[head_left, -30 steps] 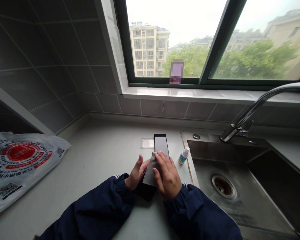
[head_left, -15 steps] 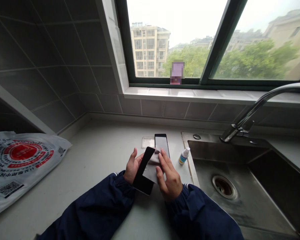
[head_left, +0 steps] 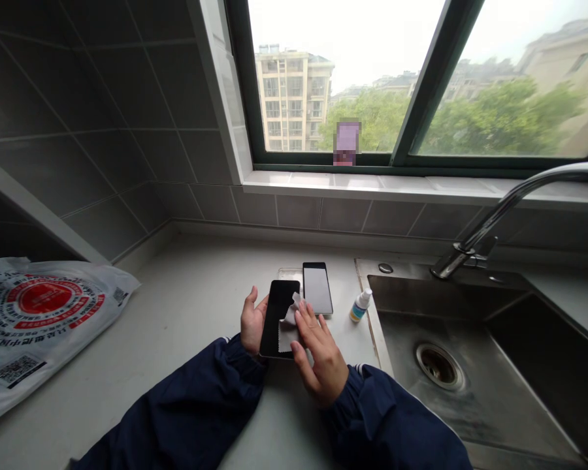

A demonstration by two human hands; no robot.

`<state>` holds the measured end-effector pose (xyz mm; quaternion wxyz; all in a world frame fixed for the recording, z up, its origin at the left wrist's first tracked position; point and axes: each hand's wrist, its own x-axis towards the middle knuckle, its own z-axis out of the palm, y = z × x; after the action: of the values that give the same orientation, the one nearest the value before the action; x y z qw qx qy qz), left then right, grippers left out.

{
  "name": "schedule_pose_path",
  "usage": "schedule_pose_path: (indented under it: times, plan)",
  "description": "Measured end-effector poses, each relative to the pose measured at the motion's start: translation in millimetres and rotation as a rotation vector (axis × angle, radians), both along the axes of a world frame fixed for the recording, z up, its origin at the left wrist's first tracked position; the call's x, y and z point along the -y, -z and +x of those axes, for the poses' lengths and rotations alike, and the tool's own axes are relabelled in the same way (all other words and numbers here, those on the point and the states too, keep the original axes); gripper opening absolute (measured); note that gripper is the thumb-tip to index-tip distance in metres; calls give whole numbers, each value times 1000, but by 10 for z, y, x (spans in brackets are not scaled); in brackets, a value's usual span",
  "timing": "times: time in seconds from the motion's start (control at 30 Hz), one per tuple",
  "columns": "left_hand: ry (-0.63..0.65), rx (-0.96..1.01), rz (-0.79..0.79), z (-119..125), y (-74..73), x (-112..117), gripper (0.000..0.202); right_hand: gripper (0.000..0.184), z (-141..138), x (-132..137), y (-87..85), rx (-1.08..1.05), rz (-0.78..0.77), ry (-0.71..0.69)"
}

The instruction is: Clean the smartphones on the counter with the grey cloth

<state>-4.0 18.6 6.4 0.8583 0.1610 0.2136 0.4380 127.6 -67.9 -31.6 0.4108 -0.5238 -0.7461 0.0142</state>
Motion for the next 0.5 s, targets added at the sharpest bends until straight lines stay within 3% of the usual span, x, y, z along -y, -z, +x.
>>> schedule_pose_path:
  times: [0.27, 0.5]
  plan:
    - [-24, -75, 29, -101, 5, -71, 70, 58, -16, 12, 9, 68, 42, -65]
    - [18, -81, 25, -76, 19, -45, 80, 43, -38, 4, 23, 202, 125, -63]
